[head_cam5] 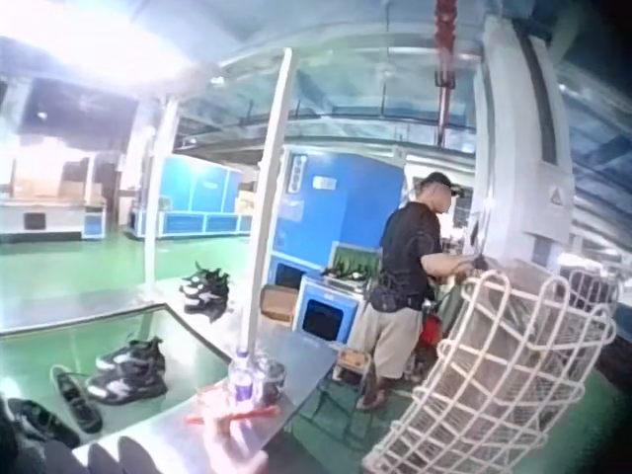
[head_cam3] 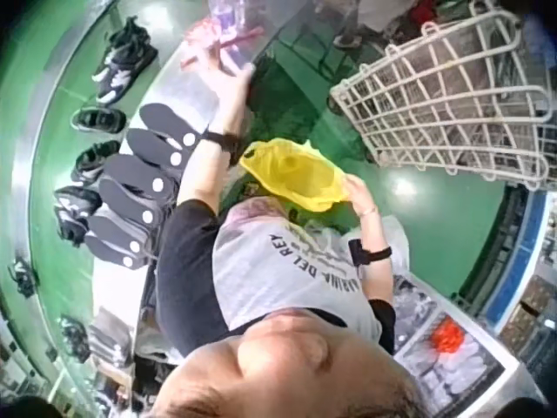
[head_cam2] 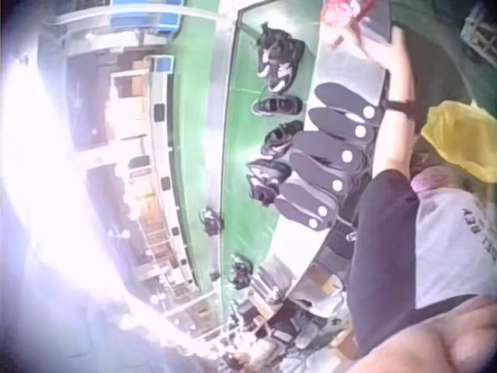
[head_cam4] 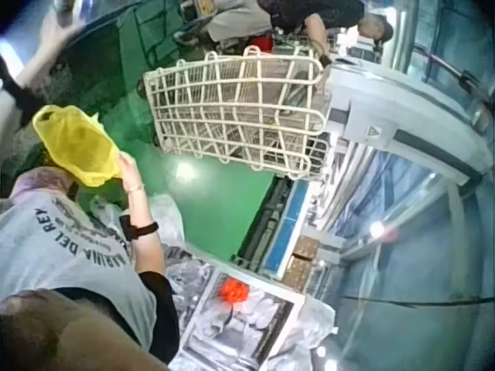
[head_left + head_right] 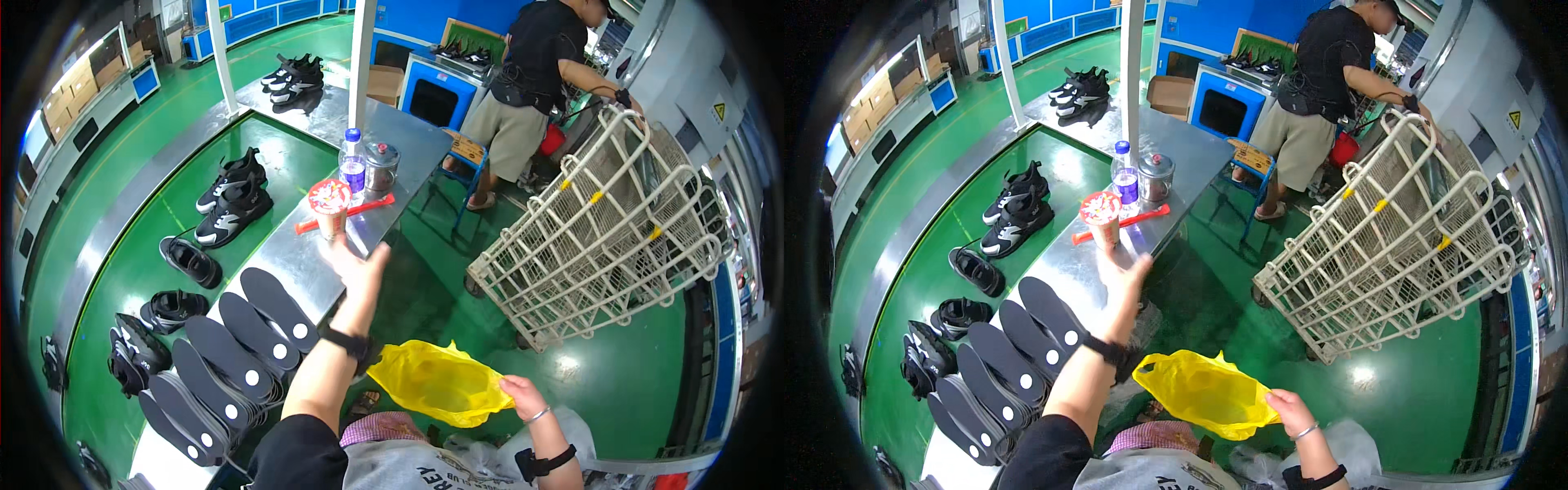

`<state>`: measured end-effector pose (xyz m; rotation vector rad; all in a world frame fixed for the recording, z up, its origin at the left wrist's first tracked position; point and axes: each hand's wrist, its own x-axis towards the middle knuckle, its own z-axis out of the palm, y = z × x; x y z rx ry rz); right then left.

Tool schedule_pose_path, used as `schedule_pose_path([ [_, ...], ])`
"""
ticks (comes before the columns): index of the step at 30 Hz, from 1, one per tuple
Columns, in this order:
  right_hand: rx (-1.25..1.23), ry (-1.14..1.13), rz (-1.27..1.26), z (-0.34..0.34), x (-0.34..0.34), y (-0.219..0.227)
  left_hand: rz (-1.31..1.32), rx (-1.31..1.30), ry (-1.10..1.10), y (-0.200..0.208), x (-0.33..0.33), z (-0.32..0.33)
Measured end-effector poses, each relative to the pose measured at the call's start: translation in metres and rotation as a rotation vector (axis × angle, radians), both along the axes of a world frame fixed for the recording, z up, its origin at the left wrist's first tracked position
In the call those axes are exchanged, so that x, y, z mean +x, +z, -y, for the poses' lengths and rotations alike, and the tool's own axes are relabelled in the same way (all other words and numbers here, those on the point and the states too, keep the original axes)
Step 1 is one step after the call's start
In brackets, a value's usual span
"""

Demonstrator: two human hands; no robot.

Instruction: Placing insoles into shoe uppers and organizing components on an assembly line.

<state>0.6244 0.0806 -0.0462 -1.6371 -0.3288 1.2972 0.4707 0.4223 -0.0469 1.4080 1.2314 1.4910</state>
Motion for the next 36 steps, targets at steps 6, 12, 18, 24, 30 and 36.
schedule_pose_path([
  [6, 0.061, -0.17, -0.094, -0.032, 0.001, 0.017, -0.427, -0.094, 0.511, -0.031, 0.008, -0.1],
  [12, 0.085, -0.318, -0.116, -0.038, 0.011, 0.031, -0.264, -0.178, 0.174, -0.064, 0.001, -0.134],
  [18, 0.145, -0.232, 0.154, -0.055, 0.045, 0.031, 0.164, -0.041, 0.116, -0.037, 0.011, -0.071],
  [24, 0.148, -0.172, 0.13, -0.07, 0.061, 0.049, 0.313, -0.096, -0.499, -0.008, 0.023, 0.052],
  [30, 0.196, -0.137, 0.096, -0.082, 0.041, 0.065, 0.396, -0.33, -1.077, 0.002, 0.015, 0.158],
  [36, 0.129, 0.04, -0.135, -0.09, 0.025, 0.097, -0.034, 0.118, -0.887, -0.031, 0.029, 0.168],
])
